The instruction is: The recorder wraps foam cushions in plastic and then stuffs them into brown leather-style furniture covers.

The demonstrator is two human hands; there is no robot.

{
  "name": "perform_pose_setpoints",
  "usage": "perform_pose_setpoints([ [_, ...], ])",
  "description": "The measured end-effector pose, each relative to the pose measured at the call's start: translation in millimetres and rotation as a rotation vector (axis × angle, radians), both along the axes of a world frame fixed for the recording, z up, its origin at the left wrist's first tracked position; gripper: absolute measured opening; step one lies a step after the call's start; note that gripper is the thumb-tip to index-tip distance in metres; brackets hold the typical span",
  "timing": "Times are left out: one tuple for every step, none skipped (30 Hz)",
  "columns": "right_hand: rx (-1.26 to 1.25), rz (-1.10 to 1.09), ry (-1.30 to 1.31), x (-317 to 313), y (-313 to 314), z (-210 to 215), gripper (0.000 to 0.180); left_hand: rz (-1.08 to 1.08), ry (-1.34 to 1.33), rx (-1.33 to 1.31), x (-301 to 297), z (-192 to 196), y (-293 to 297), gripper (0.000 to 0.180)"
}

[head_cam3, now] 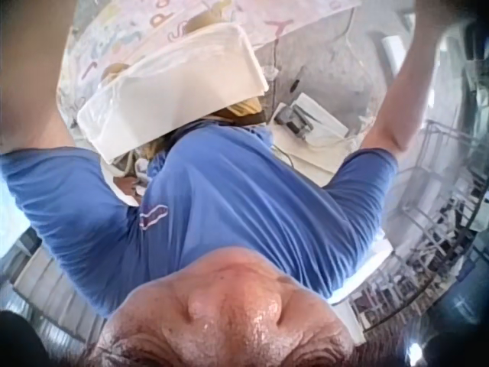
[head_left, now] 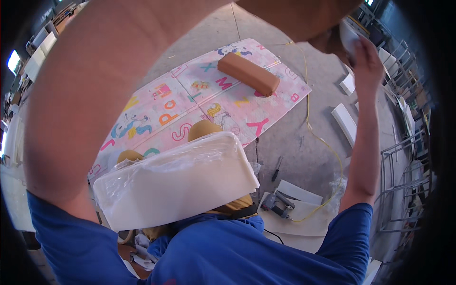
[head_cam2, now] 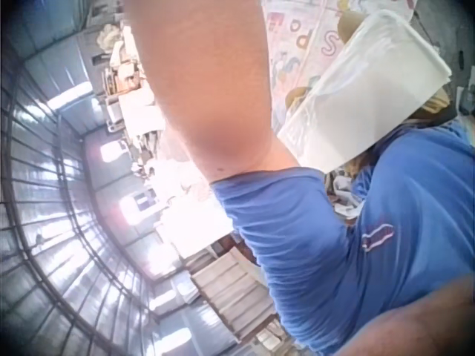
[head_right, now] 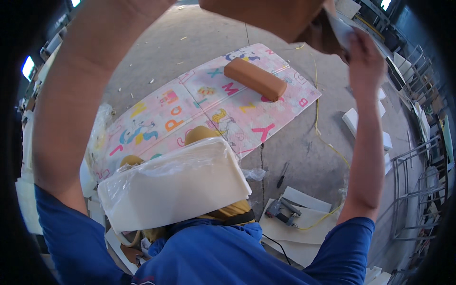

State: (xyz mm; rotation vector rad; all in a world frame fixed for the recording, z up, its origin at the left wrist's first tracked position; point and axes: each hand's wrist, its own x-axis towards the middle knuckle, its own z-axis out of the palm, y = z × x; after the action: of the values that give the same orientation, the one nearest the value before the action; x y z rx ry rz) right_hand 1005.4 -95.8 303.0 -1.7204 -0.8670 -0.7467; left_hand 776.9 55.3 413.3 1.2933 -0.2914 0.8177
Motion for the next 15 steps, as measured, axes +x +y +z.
perform_pose_setpoints([
  [0.004,-0.12,-0.012,7.8,-10.7,0.6,0.025,0.055,0.074,0.01,6.8,-7.2,-0.1,0.021],
  [-0.008,-0.22,0.021,31.1,-75.1,-1.8,0.025,-0.044,0.145,-0.034,43.6,-26.6,-12.3,0.021],
  [0.09,-0.097,0.058,41.9,-62.0,1.8,0.025,0.037,0.213,0.057,41.1,-27.7,0.4,0.023],
  [0.052,-0.146,-0.039,42.2,-54.9,2.9,0.025,0.058,0.29,0.102,56.8,-44.4,21.3,0.025],
  [0.019,-0.19,-0.137,38.8,-47.7,6.6,0.025,0.084,0.368,0.145,68.4,-59.7,44.7,0.028],
  [-0.094,-0.356,-0.233,41.5,-83.3,3.1,0.025,-0.034,0.448,0.149,111.2,-93.6,45.4,0.03],
  [-0.114,-0.353,-0.19,41.0,-97.9,6.3,0.025,-0.065,0.527,0.195,122.3,-101.4,44.5,0.034],
  [-0.13,-0.34,-0.142,43.8,-109.4,8.1,0.025,-0.022,0.586,0.36,105.1,-94.6,38.1,0.024],
  [-0.148,-0.319,-0.118,42.0,-114.6,21.4,0.025,0.033,0.622,0.516,76.5,-81.0,35.7,0.019],
  [-0.186,-0.242,-0.041,45.4,-123.4,33.9,0.025,0.133,0.565,0.431,90.4,-92.3,39.8,0.018],
  [-0.146,-0.116,0.043,49.7,-112.4,38.4,0.026,0.382,0.511,0.688,94.0,-100.5,57.9,0.021],
  [-0.123,-0.015,0.127,50.5,-107.7,43.8,0.026,0.604,0.445,0.938,102.2,-109.8,75.0,0.025],
  [-0.103,0.074,0.21,48.6,-105.3,48.9,0.027,0.816,0.364,1.184,107.0,-113.7,82.5,0.03],
  [-0.097,0.223,0.378,45.3,-106.3,50.2,0.031,0.757,0.31,1.137,108.3,-116.4,75.7,0.034],
  [-0.137,0.311,0.462,47.8,-112.9,51.0,0.032,0.685,0.248,1.088,105.5,-118.9,57.6,0.04],
])
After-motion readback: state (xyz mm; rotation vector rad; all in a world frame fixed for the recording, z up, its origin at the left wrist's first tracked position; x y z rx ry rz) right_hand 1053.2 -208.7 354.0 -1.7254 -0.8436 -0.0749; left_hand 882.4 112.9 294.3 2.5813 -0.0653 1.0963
